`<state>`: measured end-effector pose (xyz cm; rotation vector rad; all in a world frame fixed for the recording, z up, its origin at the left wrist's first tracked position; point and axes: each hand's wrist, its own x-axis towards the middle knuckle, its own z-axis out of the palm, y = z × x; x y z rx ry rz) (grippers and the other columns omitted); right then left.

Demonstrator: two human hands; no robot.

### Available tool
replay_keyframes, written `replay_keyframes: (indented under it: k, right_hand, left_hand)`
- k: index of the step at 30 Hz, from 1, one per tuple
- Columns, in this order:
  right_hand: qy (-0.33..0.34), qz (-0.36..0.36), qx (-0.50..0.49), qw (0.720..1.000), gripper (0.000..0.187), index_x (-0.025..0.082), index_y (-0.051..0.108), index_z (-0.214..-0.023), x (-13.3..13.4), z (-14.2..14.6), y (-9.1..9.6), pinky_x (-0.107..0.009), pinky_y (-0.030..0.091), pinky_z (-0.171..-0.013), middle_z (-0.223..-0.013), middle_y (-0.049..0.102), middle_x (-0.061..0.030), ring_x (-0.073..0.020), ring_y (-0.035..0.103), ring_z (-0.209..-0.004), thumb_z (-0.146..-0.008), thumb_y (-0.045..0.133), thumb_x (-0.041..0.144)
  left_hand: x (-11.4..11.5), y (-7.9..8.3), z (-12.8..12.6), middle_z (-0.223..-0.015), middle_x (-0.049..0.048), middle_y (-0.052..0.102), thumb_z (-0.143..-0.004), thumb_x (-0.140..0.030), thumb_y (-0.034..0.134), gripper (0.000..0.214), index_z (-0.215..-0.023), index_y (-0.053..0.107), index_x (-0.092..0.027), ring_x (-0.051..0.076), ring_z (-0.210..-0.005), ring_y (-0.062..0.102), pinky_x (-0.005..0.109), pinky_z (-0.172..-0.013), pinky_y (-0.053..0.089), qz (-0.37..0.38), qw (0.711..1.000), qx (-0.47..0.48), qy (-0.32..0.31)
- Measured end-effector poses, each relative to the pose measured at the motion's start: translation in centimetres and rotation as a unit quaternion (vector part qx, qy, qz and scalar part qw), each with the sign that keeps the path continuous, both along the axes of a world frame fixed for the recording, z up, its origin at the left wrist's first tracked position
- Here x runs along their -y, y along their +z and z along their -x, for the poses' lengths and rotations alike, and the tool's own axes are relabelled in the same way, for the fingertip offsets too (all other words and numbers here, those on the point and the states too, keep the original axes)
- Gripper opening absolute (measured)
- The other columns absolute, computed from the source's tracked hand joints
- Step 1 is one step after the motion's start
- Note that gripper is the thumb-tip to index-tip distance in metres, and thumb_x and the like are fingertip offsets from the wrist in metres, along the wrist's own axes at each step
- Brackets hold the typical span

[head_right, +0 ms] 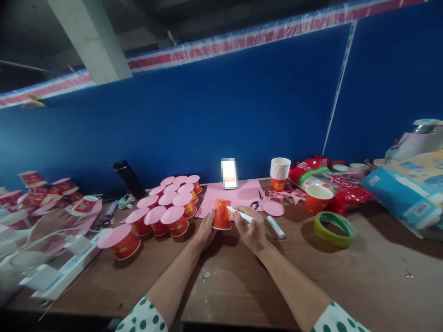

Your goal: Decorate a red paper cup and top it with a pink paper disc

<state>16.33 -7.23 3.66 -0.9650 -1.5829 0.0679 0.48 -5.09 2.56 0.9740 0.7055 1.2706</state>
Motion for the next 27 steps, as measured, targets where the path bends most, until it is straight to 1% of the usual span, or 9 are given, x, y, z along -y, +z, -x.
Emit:
replay_keyframes:
  k: [4, 11, 19, 23, 27]
  right_hand:
    - [-0.001, 0.002, -0.010, 1.000, 0.015, 0.019, 0.063, -0.088, -0.1, 0.0, -0.2, -0.035, 0.054, -0.070, -0.078, 0.068, -0.0069, -0.0197, 0.065, -0.072, -0.089, 0.049, 0.023]
    - [0.002, -0.012, -0.002, 1.000, 0.015, 0.020, 0.062, -0.089, -0.3, -0.1, -0.1, -0.035, 0.053, -0.070, -0.079, 0.068, -0.0068, -0.0198, 0.064, -0.072, -0.089, 0.048, 0.021]
    - [-0.011, -0.028, 0.008, 1.000, 0.015, 0.020, 0.063, -0.088, -0.4, -0.2, -0.2, -0.034, 0.053, -0.069, -0.077, 0.068, -0.0066, -0.0196, 0.064, -0.071, -0.089, 0.048, 0.020]
    - [0.002, -0.032, 0.009, 0.999, 0.015, 0.020, 0.062, -0.085, 0.0, -0.1, 0.2, -0.034, 0.053, -0.066, -0.074, 0.067, -0.0058, -0.0189, 0.063, -0.067, -0.089, 0.048, 0.022]
    - [0.021, -0.054, 0.025, 0.998, 0.015, 0.021, 0.062, -0.084, 0.5, 0.3, 0.4, -0.034, 0.052, -0.065, -0.074, 0.067, -0.0056, -0.0190, 0.063, -0.069, -0.087, 0.048, 0.019]
  left_hand:
    - [0.0, 0.0, 0.0, -0.101, 0.0125, 0.069, -0.075, -0.053, 0.062, 0.046, -0.096, 0.067, -0.012, 0.027, -0.103, 0.059, 0.037, -0.095, 0.040, 0.003, 1.000, -0.006, -0.001]
    - [-0.2, -0.4, 0.1, -0.100, 0.0129, 0.069, -0.077, -0.053, 0.059, 0.049, -0.102, 0.065, -0.011, 0.026, -0.100, 0.060, 0.037, -0.092, 0.041, -0.007, 1.000, -0.001, -0.008]
    - [-0.6, -0.9, 0.1, -0.094, 0.0100, 0.070, -0.076, -0.052, 0.061, 0.044, -0.094, 0.067, -0.013, 0.025, -0.098, 0.061, 0.035, -0.090, 0.043, 0.007, 1.000, 0.021, -0.001]
    - [-0.5, -0.8, 0.2, -0.092, 0.0104, 0.070, -0.076, -0.052, 0.062, 0.042, -0.091, 0.067, -0.013, 0.024, -0.092, 0.062, 0.034, -0.085, 0.045, 0.019, 1.000, 0.021, 0.006]
    - [-0.5, -0.8, 0.2, -0.090, 0.0094, 0.070, -0.075, -0.050, 0.063, 0.040, -0.089, 0.066, -0.014, 0.024, -0.090, 0.062, 0.034, -0.083, 0.046, 0.028, 0.999, 0.046, 0.007]
